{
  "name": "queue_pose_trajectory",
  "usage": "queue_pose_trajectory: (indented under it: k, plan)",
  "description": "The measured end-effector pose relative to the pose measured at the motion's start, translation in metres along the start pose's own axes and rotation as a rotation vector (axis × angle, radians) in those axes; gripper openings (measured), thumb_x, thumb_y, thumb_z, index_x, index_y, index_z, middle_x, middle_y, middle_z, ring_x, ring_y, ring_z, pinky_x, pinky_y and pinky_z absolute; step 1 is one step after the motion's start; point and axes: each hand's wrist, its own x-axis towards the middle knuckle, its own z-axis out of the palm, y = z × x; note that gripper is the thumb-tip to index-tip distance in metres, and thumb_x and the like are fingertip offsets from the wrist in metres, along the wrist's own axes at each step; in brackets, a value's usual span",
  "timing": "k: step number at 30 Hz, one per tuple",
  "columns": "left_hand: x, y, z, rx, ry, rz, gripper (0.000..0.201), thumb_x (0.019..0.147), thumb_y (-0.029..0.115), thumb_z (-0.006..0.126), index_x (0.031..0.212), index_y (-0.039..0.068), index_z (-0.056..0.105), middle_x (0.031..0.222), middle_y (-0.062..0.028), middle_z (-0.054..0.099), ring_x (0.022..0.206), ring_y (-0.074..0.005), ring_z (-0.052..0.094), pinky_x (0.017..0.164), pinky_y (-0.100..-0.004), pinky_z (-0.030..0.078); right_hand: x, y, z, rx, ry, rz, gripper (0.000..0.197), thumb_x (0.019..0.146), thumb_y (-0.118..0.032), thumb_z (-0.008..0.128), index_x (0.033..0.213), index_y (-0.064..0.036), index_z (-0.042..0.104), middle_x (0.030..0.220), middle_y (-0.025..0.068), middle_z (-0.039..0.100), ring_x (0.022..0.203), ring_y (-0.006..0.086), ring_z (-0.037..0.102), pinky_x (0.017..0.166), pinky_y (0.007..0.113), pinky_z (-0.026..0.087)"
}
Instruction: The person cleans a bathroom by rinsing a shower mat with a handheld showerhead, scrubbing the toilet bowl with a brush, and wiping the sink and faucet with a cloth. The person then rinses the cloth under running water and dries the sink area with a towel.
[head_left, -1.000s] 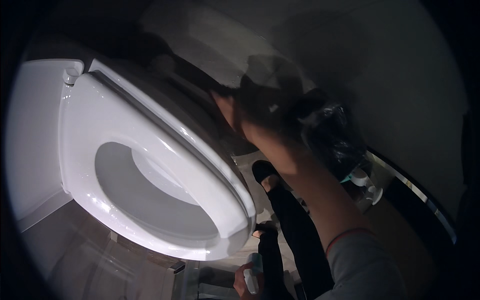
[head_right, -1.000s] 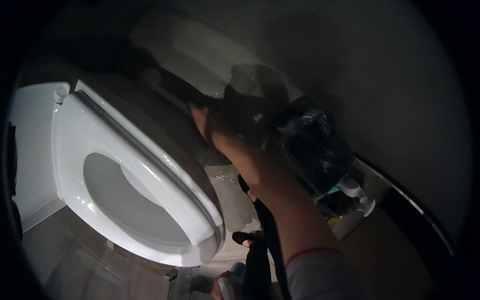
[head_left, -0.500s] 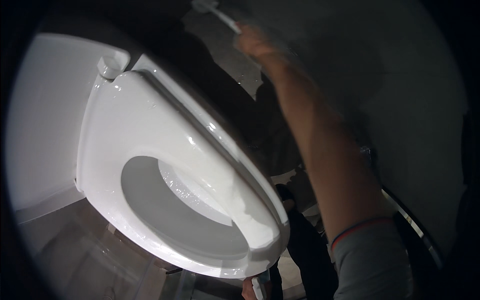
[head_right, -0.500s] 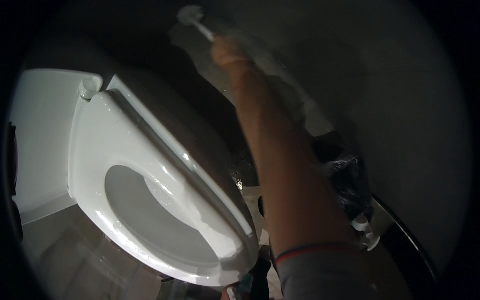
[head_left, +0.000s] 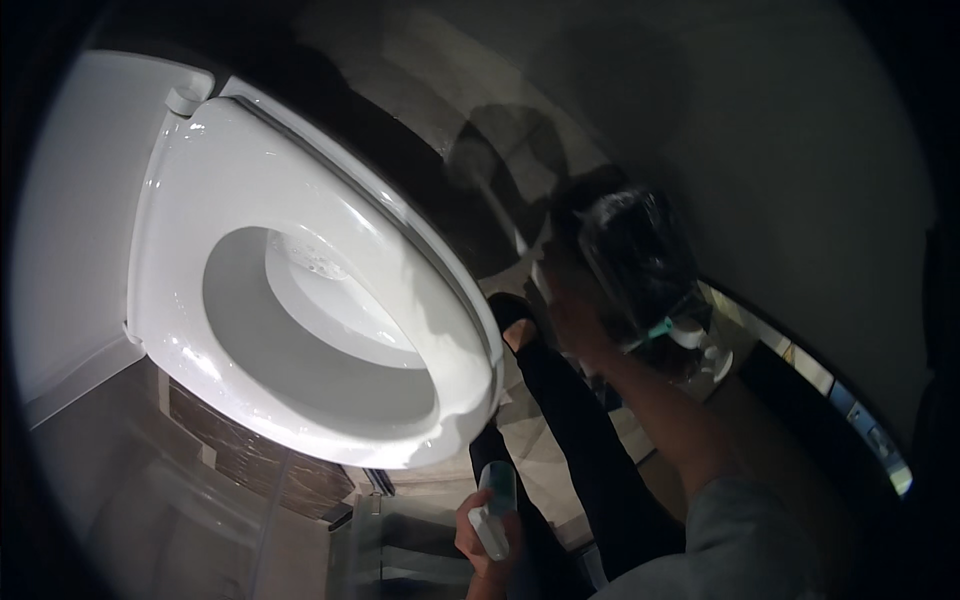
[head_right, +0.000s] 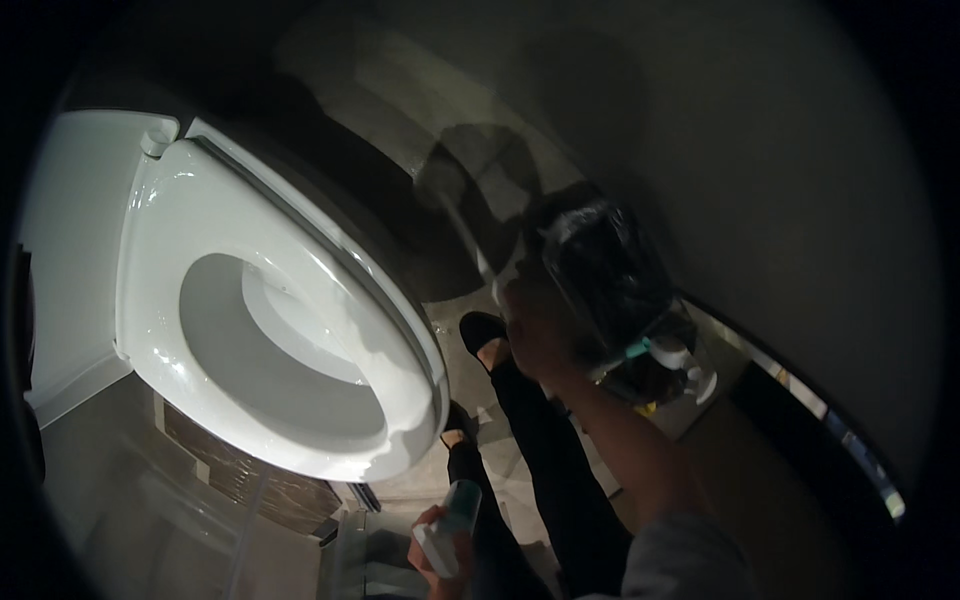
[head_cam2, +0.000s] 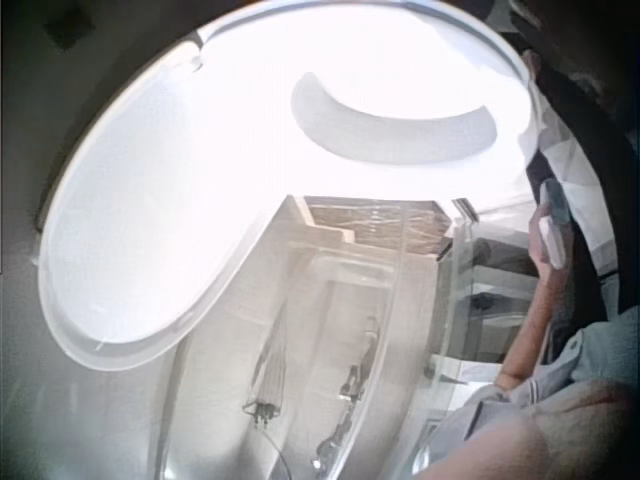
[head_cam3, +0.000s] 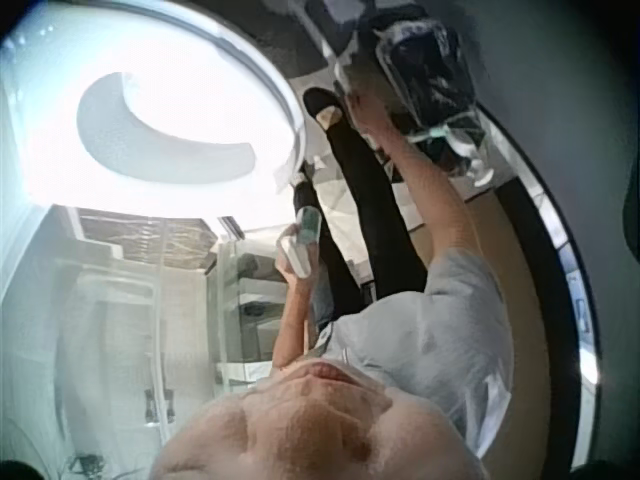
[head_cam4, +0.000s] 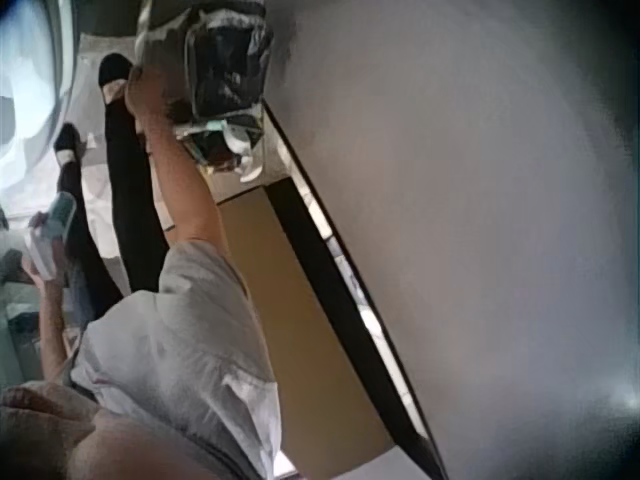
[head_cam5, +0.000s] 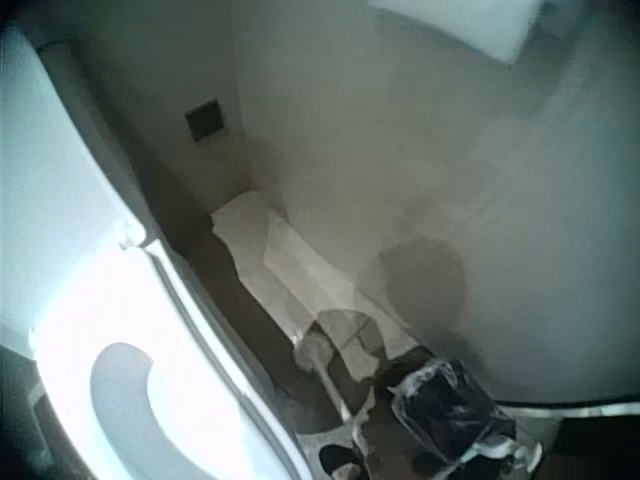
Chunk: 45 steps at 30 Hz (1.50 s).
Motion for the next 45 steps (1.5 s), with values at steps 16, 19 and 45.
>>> queue_pose_trajectory:
  k: [16, 19, 45]
  plan:
    - [-0.049, -0.023, -0.055, 0.230, -0.262, 0.581, 0.043, 0.087, 0.017, 0.064, 0.121, -0.006, 0.052, 0.104, -0.0188, 0.061, 0.094, -0.0277, 0.060, 0.084, -0.0404, 0.049, -0.374, 0.070, 0.040, 0.588, -0.073, 0.081, 0.068, 0.088, -0.015, 0.056, 0.148, -0.0181, 0.025, 0.123, 0.0195, 0.059, 0.095, 0.0344, 0.064, 0.084, 0.043, 0.051]
    - [-0.063, -0.003, -0.033, 0.229, -0.338, 0.686, 0.041, 0.086, 0.014, 0.064, 0.120, -0.005, 0.053, 0.103, -0.0184, 0.061, 0.093, -0.0295, 0.061, 0.082, -0.0402, 0.050, -0.477, 0.100, 0.023, 0.658, -0.065, 0.318, 0.069, 0.089, -0.012, 0.055, 0.149, -0.0200, 0.022, 0.124, 0.0206, 0.057, 0.096, 0.0341, 0.065, 0.084, 0.043, 0.052]
    - [-0.128, 0.122, 0.364, 0.172, -0.628, 0.856, 0.049, 0.082, 0.011, 0.068, 0.126, -0.004, 0.052, 0.109, -0.0169, 0.062, 0.102, -0.0241, 0.061, 0.088, -0.0362, 0.049, -0.415, 0.535, 0.038, 0.002, 0.325, 0.550, 0.055, 0.084, -0.006, 0.058, 0.136, -0.0178, 0.046, 0.100, 0.0201, 0.061, 0.096, 0.0338, 0.061, 0.079, 0.047, 0.049]
